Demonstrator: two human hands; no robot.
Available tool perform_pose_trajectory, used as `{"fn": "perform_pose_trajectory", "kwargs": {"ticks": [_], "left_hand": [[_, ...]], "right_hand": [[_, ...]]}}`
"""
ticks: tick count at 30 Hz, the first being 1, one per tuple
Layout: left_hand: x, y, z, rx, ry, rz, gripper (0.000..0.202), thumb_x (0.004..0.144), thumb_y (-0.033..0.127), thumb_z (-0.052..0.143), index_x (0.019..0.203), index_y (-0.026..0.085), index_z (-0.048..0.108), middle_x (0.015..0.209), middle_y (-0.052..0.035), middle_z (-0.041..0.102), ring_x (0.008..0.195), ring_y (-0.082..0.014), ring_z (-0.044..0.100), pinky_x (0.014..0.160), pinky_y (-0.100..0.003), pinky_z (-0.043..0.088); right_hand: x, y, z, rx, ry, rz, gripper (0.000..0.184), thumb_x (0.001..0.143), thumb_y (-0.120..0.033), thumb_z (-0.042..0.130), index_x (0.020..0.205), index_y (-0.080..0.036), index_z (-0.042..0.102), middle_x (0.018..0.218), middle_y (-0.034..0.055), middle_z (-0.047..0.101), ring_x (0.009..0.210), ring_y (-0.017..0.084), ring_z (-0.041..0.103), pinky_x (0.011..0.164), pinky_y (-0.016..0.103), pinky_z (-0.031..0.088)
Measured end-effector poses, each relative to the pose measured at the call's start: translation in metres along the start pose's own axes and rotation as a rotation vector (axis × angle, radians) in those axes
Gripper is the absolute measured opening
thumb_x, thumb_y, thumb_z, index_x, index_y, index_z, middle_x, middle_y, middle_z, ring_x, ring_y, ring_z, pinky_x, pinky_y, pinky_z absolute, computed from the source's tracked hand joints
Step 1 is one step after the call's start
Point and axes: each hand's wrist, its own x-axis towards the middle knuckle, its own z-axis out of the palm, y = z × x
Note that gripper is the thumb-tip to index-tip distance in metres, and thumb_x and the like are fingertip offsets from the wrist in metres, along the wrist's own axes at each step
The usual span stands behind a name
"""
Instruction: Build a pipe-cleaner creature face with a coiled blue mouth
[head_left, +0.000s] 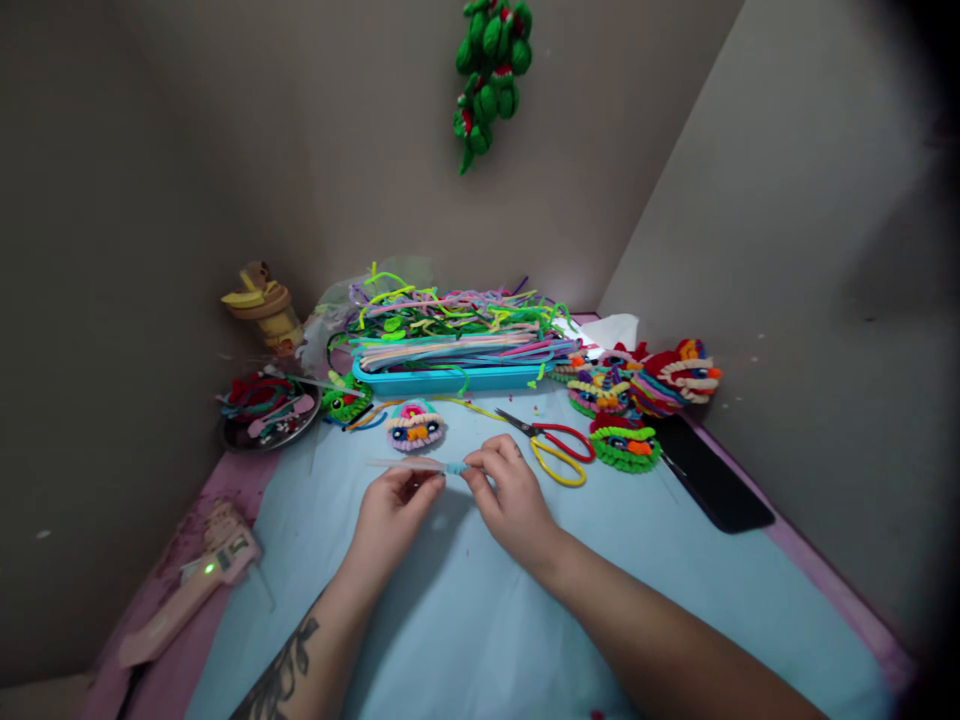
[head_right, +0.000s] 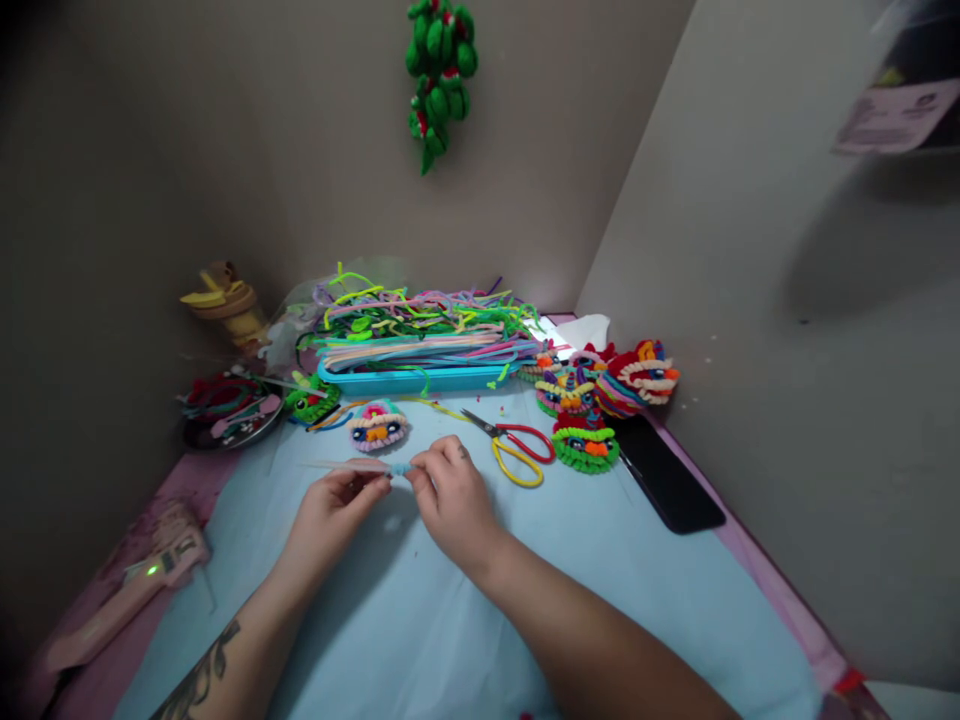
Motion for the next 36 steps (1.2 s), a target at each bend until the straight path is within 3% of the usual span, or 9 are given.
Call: {"fn": "perform_pose_trajectory", "kwargs": {"ticks": [10, 16, 25, 29, 33, 36], "left_hand": [[-0.0018, 0.0021, 0.0001, -0.052, -0.005, 0.001, 0.022, 0.069, 0.034, 0.067, 0.079, 0.014, 0.067, 0.079, -0.0045, 0.066, 0.071, -0.0159, 0.059, 0.064, -0.025, 0.046], [-0.0044, 0.0021, 0.0005, -0.036, 0.001, -0.055, 0.024, 0.069, 0.037, 0.067, 0.079, 0.015, 0.063, 0.064, 0.0, 0.06, 0.06, -0.0129, 0.053, 0.055, -0.022, 0.041], [-0.0055, 0.0045, 0.0029, -0.091, 0.012, -0.044, 0.024, 0.067, 0.036, 0.069, 0.077, 0.015, 0.066, 0.068, -0.002, 0.064, 0.062, -0.0142, 0.056, 0.057, -0.023, 0.044], [-0.0056, 0.0021, 0.0024, -0.076, 0.027, 0.005, 0.022, 0.071, 0.035, 0.066, 0.076, 0.014, 0.068, 0.079, -0.0045, 0.067, 0.069, -0.0147, 0.058, 0.062, -0.024, 0.046], [-0.0052, -0.0005, 0.0015, -0.056, 0.061, 0.054, 0.02, 0.073, 0.032, 0.065, 0.082, 0.014, 0.067, 0.081, -0.0043, 0.066, 0.071, -0.0148, 0.059, 0.064, -0.024, 0.046], [-0.0049, -0.002, 0.0011, -0.046, 0.067, 0.077, 0.019, 0.075, 0.031, 0.063, 0.085, 0.015, 0.066, 0.082, -0.0038, 0.065, 0.071, -0.0144, 0.059, 0.064, -0.024, 0.046]], "right_hand": [[-0.0013, 0.0026, 0.0028, 0.028, 0.056, 0.022, 0.007, 0.082, -0.016, 0.058, 0.087, -0.02, 0.06, 0.089, 0.0044, 0.049, 0.085, 0.018, 0.055, 0.074, 0.032, 0.047], [-0.0034, 0.0026, 0.0051, 0.034, 0.091, 0.01, 0.013, 0.075, -0.009, 0.059, 0.08, -0.02, 0.057, 0.085, 0.0026, 0.047, 0.081, 0.018, 0.054, 0.072, 0.031, 0.046], [-0.0033, -0.0013, 0.0038, 0.012, 0.107, -0.002, 0.016, 0.073, -0.007, 0.057, 0.073, -0.021, 0.049, 0.081, 0.0013, 0.045, 0.076, 0.017, 0.052, 0.067, 0.03, 0.044], [-0.0026, -0.0034, 0.0034, 0.027, 0.079, -0.014, 0.013, 0.074, -0.009, 0.059, 0.079, -0.021, 0.054, 0.086, 0.0033, 0.047, 0.082, 0.018, 0.054, 0.072, 0.033, 0.046], [-0.0013, -0.0049, 0.0006, 0.055, 0.004, -0.017, 0.024, 0.076, -0.019, 0.063, 0.099, -0.021, 0.058, 0.098, 0.007, 0.051, 0.092, 0.021, 0.054, 0.079, 0.035, 0.048], [-0.0006, -0.004, -0.0015, 0.068, -0.029, -0.042, 0.025, 0.081, -0.019, 0.058, 0.105, -0.021, 0.059, 0.098, 0.0079, 0.052, 0.093, 0.021, 0.054, 0.081, 0.036, 0.048]]}}
